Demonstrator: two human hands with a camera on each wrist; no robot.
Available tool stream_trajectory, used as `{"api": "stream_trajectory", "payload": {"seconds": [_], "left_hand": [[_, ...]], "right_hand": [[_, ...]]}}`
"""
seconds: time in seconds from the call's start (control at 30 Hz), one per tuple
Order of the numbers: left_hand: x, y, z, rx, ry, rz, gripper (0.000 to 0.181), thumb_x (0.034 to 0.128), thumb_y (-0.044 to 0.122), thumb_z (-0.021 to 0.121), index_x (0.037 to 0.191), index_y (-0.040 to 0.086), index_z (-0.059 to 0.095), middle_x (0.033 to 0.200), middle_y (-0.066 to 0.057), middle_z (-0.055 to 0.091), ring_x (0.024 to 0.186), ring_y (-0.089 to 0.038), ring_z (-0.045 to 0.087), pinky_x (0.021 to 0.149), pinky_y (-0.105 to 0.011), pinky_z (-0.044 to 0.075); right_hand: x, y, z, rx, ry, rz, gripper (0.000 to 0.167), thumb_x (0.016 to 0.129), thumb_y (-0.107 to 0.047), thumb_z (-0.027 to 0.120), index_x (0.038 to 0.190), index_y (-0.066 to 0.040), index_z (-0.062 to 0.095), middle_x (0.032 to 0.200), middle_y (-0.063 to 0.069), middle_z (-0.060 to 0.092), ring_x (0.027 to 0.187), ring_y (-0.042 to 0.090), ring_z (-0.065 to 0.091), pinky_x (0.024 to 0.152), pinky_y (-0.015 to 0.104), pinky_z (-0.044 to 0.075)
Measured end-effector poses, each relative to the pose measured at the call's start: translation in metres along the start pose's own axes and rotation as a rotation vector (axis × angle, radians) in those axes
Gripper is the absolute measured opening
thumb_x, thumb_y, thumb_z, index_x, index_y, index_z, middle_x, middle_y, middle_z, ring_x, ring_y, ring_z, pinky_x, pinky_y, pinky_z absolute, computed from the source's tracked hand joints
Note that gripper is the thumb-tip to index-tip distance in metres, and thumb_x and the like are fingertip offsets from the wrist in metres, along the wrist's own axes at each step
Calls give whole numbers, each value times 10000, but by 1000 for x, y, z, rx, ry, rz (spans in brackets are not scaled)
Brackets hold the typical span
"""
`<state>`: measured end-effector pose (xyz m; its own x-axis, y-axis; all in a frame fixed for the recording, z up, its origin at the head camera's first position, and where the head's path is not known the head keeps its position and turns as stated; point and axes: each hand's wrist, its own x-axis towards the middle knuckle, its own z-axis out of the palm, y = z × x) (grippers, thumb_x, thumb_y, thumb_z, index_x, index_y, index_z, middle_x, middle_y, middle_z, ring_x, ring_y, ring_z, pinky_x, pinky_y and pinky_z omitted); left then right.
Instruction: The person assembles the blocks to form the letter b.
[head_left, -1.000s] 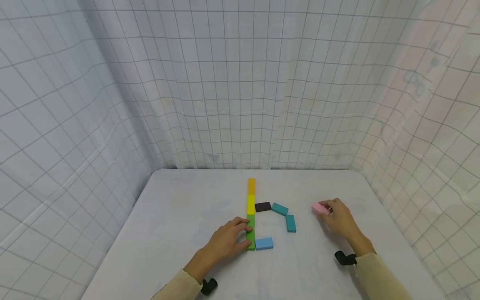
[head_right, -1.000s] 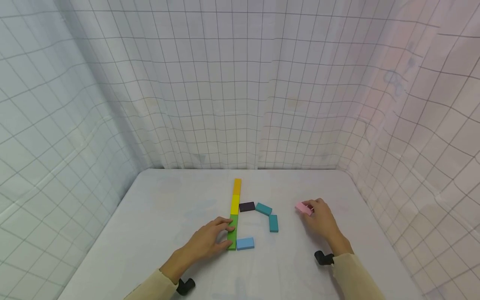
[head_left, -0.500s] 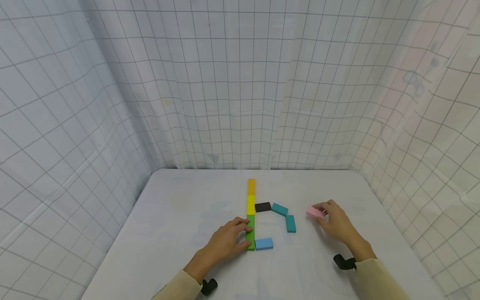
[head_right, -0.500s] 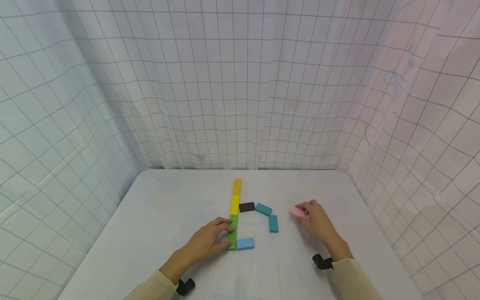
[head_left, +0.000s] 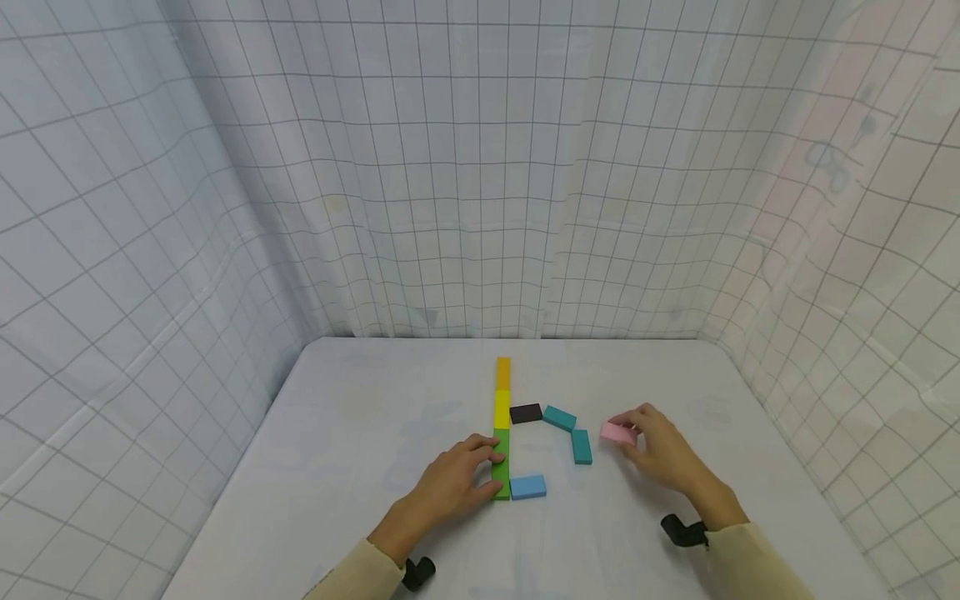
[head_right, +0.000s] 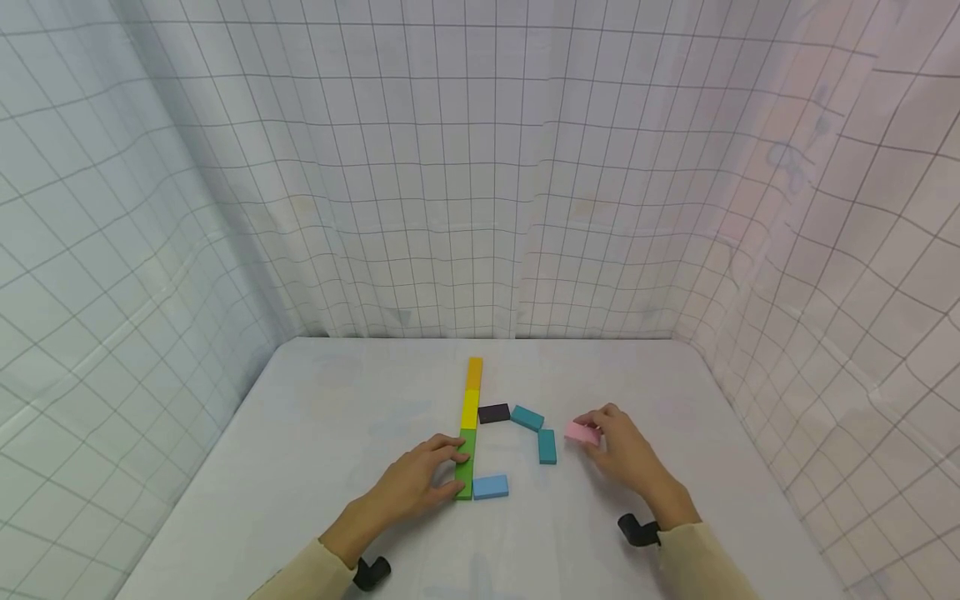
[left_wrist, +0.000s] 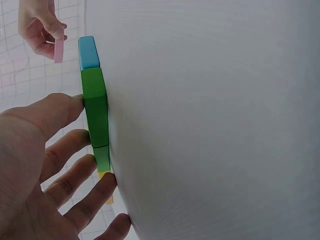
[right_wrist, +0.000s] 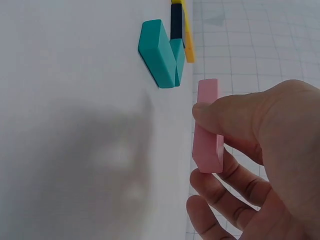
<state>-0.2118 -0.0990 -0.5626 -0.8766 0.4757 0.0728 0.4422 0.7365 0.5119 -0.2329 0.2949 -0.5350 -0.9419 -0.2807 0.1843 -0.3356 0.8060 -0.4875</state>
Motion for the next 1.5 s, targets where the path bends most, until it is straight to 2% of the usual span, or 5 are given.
{"api": "stream_trajectory", "payload": {"seconds": [0.33,0.5,0.77,1.1,1.5], "left_hand": [[-3,3,-1,-17,15,13,379,1052,292,901,1391,149,807,1633,-77,686,1467,-363,713,1117,-670,627],[-2,4,-2,-12,12,10,379,1066,303,887,1405,157,803,1638,-70,683,1473,-361,709,1133,-664,624],[0,3,-2,-9,8,7,395,1064,293,887,1423,152,801,1649,-75,677,1483,-360,702,1148,-661,616],[-4,5,-2,-17,9,5,404,1053,292,896,1417,143,802,1640,-86,682,1471,-371,706,1133,-678,616],[-4,6,-2,-20,7,8,392,1055,275,892,1412,142,802,1637,-92,683,1475,-377,703,1127,-686,619]], "right_hand": [[-6,-9,5,22,-15,-91,329,1021,-63,896,1338,-109,822,1161,-14,709,1048,119,620,908,300,581],[-8,-13,11,34,-33,-95,330,1025,-72,894,1344,-121,824,1160,-27,705,1049,108,617,916,290,579],[-8,-22,19,25,-85,-98,317,1020,-90,902,1327,-141,841,1218,-35,729,1104,119,619,977,337,603],[-8,-33,22,-10,-114,-188,345,995,-64,909,1317,-169,846,1218,-68,727,1150,155,627,1001,401,620],[-7,-47,28,-67,-197,-164,349,996,-108,921,1311,-240,851,1255,-80,740,1182,152,614,1044,448,631]]}}
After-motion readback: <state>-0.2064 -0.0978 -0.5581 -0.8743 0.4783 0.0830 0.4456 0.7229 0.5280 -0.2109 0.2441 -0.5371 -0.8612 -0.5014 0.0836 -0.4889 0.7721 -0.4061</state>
